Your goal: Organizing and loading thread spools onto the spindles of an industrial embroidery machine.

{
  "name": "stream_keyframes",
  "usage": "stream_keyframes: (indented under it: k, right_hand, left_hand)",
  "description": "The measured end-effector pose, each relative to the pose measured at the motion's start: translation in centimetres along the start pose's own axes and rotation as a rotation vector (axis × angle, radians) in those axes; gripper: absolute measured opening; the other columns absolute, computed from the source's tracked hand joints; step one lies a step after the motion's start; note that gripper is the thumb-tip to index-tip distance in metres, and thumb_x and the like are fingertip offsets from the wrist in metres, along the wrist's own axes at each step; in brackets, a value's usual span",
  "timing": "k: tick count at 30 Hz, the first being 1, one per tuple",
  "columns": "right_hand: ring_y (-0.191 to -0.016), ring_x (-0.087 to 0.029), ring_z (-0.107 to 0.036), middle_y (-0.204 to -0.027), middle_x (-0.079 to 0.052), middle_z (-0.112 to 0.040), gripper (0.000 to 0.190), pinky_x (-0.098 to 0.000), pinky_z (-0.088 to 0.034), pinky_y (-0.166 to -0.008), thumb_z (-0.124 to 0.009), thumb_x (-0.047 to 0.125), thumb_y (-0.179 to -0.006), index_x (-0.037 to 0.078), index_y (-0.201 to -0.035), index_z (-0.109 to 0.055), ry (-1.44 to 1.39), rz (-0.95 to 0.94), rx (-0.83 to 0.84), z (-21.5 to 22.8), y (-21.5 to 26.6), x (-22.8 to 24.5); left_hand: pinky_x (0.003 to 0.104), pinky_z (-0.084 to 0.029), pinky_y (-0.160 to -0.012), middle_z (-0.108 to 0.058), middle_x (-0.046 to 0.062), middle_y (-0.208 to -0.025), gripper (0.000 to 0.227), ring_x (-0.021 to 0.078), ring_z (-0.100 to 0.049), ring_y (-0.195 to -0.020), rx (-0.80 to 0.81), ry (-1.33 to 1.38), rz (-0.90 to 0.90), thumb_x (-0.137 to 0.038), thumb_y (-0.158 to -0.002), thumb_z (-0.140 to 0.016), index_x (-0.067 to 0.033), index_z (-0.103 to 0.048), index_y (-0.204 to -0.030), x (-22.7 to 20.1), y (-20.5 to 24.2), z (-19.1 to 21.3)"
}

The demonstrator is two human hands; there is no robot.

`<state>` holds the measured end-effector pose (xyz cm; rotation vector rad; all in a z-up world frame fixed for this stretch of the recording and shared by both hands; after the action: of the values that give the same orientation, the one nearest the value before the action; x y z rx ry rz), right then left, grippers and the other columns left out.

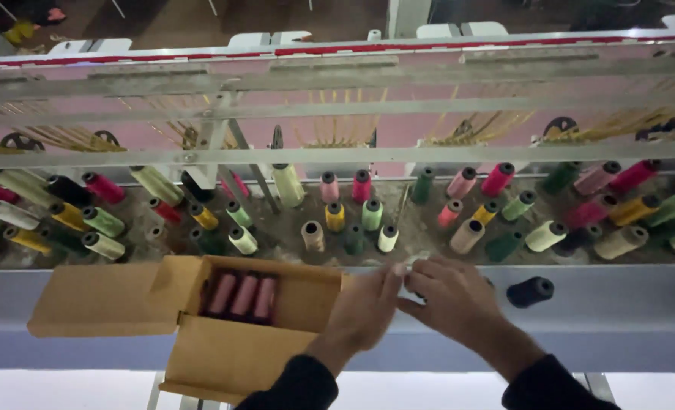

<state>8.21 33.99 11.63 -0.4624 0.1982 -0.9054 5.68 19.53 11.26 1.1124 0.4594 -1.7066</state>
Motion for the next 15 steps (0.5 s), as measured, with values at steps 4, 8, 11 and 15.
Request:
stream_keyframes:
  k: [4,8,11,15]
  right_hand:
    - [-0.08,-0.024,-0.07,-0.089,-0.002,-0.073,0.037,-0.0402,-0.057,-0.066,-0.084,0.049,-0.081,0.017,-0.096,-0.074,0.025,-0.049,-0.013,-1.4,0.0,-0.3]
    - [-0.076,-0.022,-0.064,-0.074,0.003,-0.067,0.039,-0.041,-0.05,-0.067,-0.076,0.056,-0.088,0.021,-0.071,-0.068,-0.066,-0.093,0.071,-2.5,-0.6,0.5]
    - [-0.063,-0.018,-0.053,-0.068,0.004,-0.059,0.03,-0.0361,-0.045,-0.055,-0.069,0.034,-0.098,0.022,-0.072,-0.066,-0.072,0.078,0.029,-1.3,-0.7,4.7]
    - [-0.055,-0.019,-0.051,-0.066,0.002,-0.054,0.037,-0.0321,-0.045,-0.053,-0.077,0.017,-0.091,0.013,-0.065,-0.051,-0.313,0.056,-0.364,1.1,-0.1,5.2]
  left_hand:
    - [0.049,-0.045,-0.064,-0.069,0.012,-0.076,0.058,0.0335,-0.064,-0.077,-0.085,-0.245,0.111,-0.055,-0.101,-0.038,-0.0103,-0.064,-0.076,1.3,-0.9,0.5]
    - [0.056,-0.048,-0.064,-0.07,0.016,-0.076,0.036,0.0425,-0.065,-0.073,-0.279,-0.409,0.164,-0.03,-0.094,-0.049,-0.0101,-0.065,-0.069,5.4,-2.7,1.4]
    - [0.048,-0.051,-0.046,-0.067,0.006,-0.063,0.012,0.0346,-0.067,-0.058,-0.317,-0.923,-0.396,-0.011,-0.072,-0.071,-0.0191,-0.063,-0.071,6.6,-3.4,-1.2]
    - [0.051,-0.051,-0.046,-0.067,0.008,-0.066,0.013,0.0372,-0.068,-0.062,-0.51,-0.914,-0.252,-0.021,-0.084,-0.057,-0.0186,-0.062,-0.072,8.4,-3.7,2.2]
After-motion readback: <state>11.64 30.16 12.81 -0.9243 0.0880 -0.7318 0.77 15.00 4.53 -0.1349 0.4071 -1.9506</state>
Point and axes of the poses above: each hand's wrist, its own y-axis away from the middle knuckle, its own z-axis out of the back of the hand, x = y × z, the point moved 5 cm from there along -y, towards the middle knuckle
